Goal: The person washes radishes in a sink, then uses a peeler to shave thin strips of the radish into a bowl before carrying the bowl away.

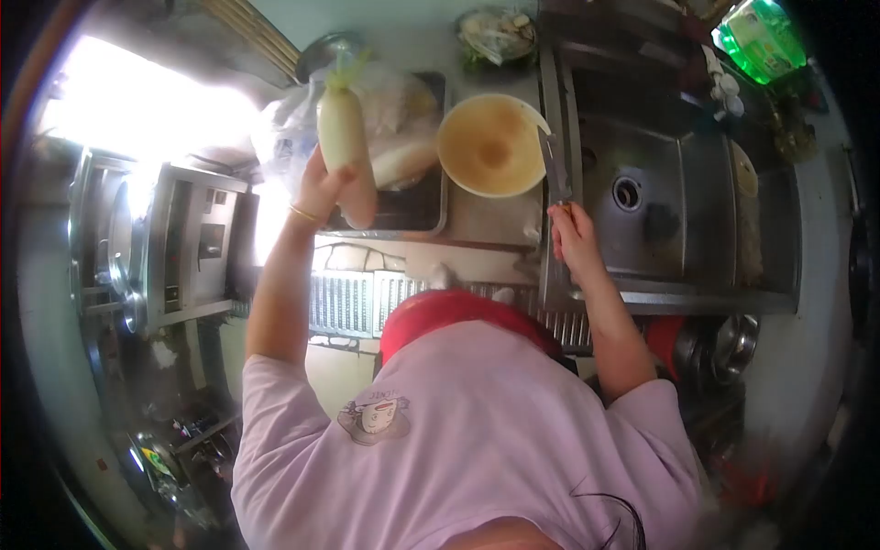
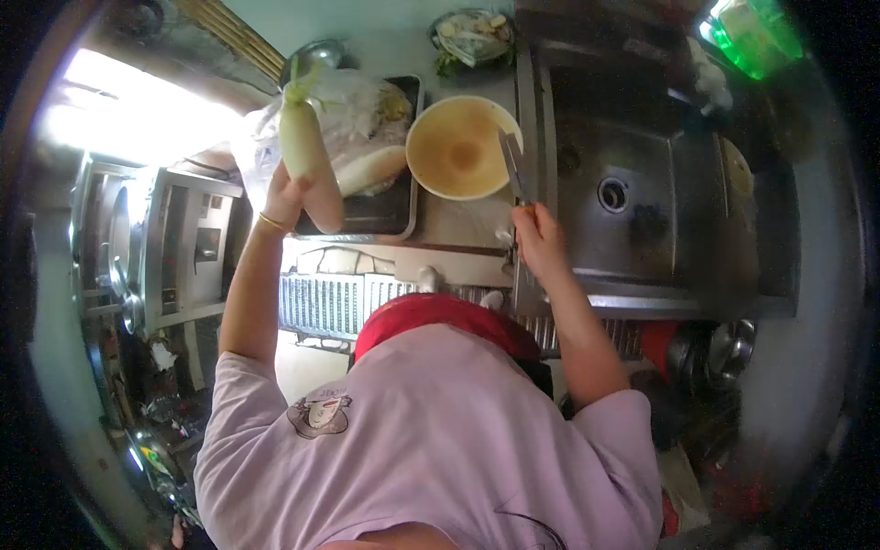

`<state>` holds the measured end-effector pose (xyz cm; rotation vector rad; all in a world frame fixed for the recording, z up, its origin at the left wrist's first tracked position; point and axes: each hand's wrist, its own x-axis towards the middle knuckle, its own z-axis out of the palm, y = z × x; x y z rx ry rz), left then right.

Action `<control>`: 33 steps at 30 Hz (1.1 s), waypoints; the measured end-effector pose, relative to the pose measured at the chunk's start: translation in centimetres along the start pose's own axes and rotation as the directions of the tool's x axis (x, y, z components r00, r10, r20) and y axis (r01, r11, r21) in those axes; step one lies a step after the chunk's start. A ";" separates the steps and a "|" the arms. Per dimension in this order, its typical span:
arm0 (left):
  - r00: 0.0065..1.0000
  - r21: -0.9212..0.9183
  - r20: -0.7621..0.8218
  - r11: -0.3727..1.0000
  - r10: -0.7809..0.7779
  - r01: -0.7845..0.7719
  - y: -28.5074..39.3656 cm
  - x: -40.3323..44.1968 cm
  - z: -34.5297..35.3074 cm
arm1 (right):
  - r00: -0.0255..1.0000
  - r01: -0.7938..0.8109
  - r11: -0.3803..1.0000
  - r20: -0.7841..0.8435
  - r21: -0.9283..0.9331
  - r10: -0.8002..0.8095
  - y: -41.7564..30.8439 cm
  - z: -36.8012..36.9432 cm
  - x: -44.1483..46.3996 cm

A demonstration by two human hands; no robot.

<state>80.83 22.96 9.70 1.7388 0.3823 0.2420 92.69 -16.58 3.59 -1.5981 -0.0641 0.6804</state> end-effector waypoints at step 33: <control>0.875 0.341 0.465 0.940 -0.138 -0.032 2.1 3.6 8.2 | 0.868 0.404 0.653 0.043 -0.640 -0.495 -5.9 7.8 1.6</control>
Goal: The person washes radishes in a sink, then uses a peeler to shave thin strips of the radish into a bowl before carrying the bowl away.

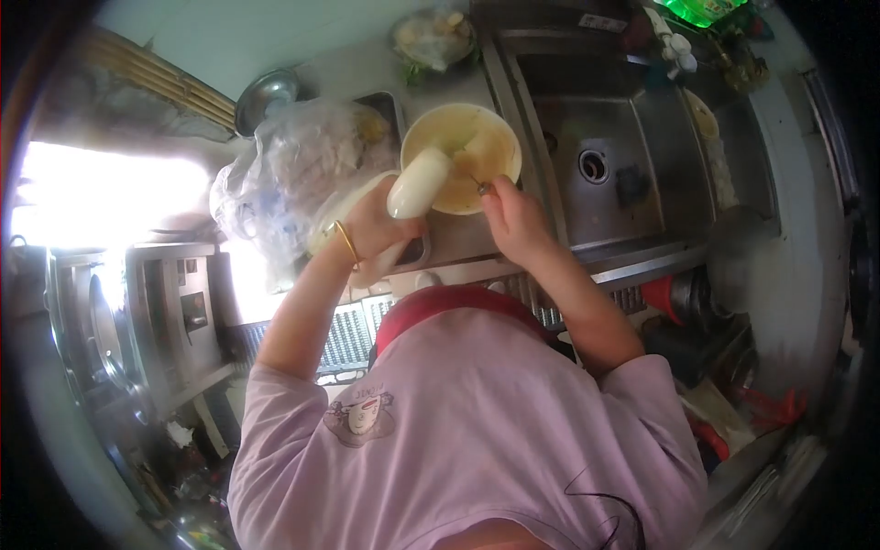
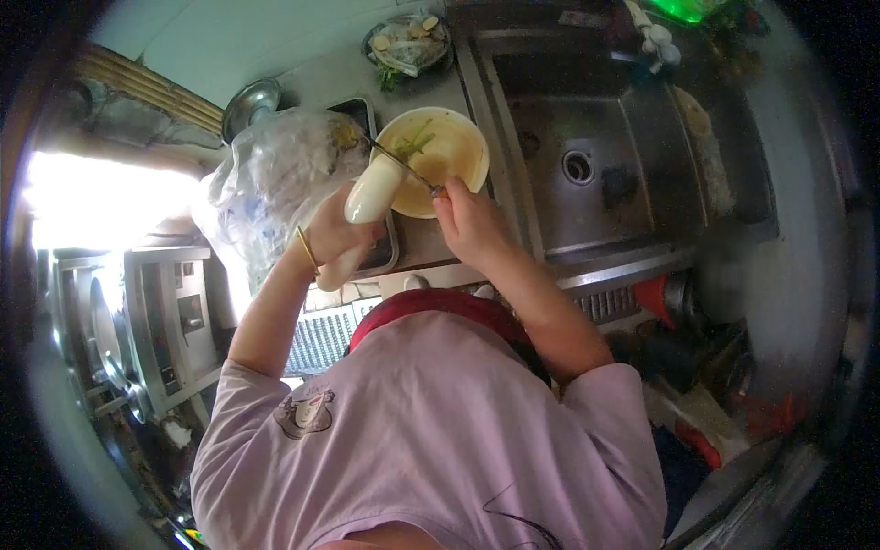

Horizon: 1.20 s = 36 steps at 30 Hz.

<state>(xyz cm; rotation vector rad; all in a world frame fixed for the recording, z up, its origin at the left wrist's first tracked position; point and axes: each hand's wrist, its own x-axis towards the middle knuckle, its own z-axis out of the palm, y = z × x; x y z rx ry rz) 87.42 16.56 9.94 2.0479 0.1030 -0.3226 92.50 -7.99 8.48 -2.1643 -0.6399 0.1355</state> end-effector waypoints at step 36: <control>0.936 -0.335 0.260 0.931 0.236 -0.142 3.1 2.0 -2.4 | 0.960 -0.202 0.959 0.155 -0.201 0.235 7.1 3.2 1.7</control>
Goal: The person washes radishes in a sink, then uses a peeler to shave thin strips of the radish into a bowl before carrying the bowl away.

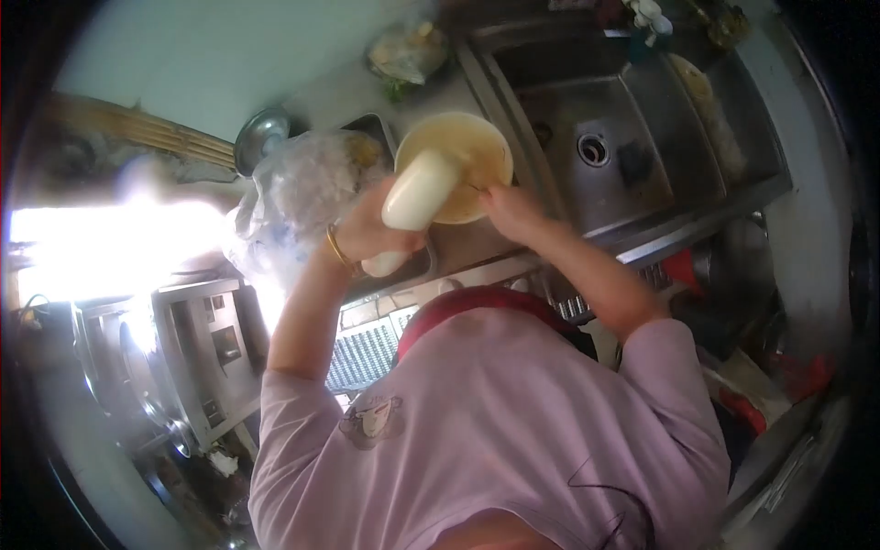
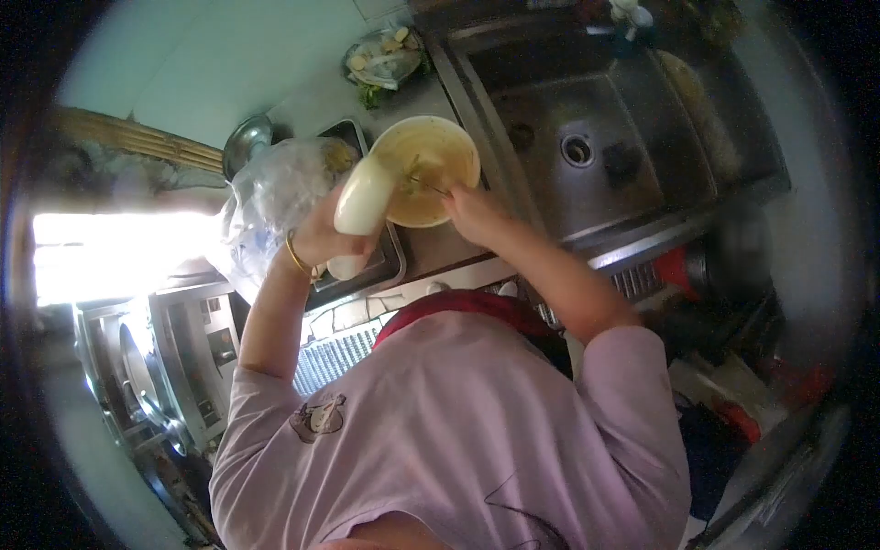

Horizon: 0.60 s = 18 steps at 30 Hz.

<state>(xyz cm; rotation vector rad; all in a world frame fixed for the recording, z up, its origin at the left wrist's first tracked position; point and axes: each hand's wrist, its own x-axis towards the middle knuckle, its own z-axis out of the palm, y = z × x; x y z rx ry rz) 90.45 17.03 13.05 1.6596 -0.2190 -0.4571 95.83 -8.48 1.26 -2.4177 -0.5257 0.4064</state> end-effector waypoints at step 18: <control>0.838 -0.695 -0.542 0.528 0.061 -0.488 0.4 3.5 6.5 | 0.966 0.234 0.628 -0.106 0.742 -0.234 -10.2 -6.1 1.7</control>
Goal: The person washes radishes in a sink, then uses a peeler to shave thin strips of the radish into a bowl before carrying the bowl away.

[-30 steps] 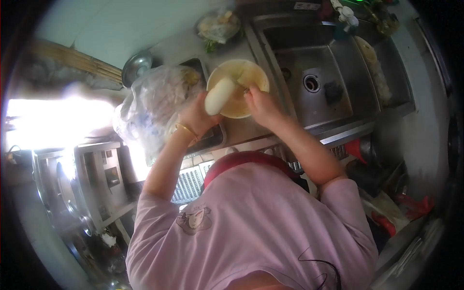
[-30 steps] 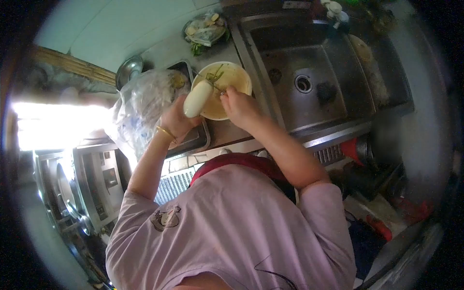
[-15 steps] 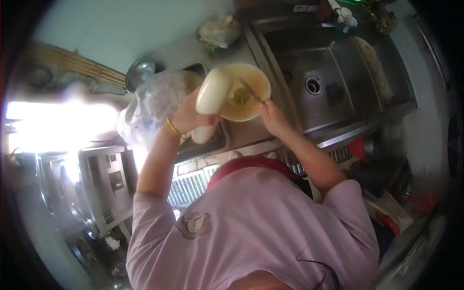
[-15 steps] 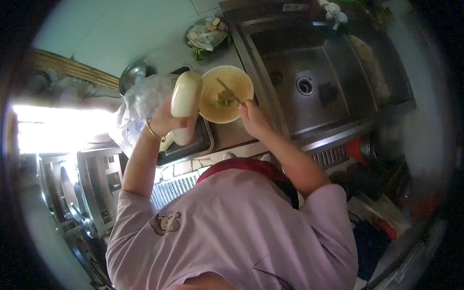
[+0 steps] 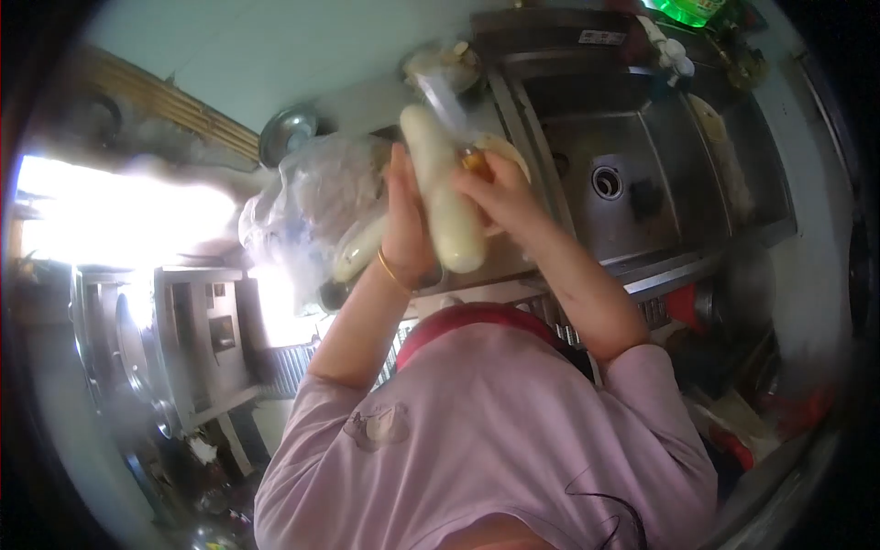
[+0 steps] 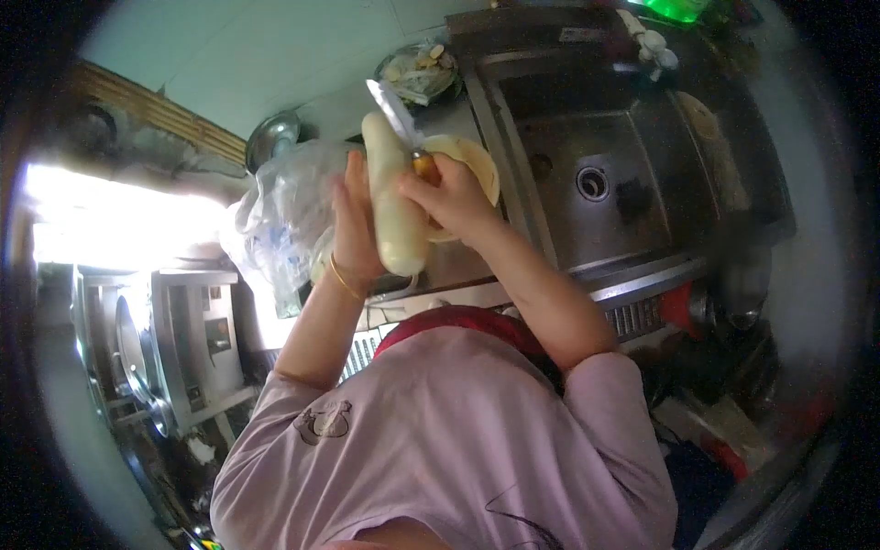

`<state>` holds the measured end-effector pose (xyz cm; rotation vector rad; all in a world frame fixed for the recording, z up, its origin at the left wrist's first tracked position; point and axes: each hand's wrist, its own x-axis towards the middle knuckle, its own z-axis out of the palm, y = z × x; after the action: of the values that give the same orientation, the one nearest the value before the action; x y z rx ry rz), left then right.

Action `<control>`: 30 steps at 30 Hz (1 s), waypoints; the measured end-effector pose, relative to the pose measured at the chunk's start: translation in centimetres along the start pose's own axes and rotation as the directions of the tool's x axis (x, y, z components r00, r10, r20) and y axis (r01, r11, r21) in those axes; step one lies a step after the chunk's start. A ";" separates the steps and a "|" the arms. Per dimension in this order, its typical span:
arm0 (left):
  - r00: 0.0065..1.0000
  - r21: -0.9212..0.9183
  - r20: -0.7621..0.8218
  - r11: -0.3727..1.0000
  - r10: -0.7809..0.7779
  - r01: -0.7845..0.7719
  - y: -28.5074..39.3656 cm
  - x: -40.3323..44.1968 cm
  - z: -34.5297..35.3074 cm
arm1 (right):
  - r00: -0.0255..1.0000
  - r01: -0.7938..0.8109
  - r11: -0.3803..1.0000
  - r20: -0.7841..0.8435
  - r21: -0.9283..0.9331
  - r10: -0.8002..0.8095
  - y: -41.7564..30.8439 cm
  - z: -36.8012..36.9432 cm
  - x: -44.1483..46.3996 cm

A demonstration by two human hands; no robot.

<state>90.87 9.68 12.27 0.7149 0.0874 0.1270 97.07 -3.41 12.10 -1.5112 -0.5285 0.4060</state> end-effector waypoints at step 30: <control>0.926 -0.372 -0.213 0.903 -0.310 0.217 3.1 2.3 -6.5 | 0.981 0.192 0.822 0.076 -0.536 -0.179 -1.7 0.4 -5.8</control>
<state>92.06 16.53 9.32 0.3269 0.4131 -0.0257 91.92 -6.37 13.36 -1.9780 -0.8531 0.1170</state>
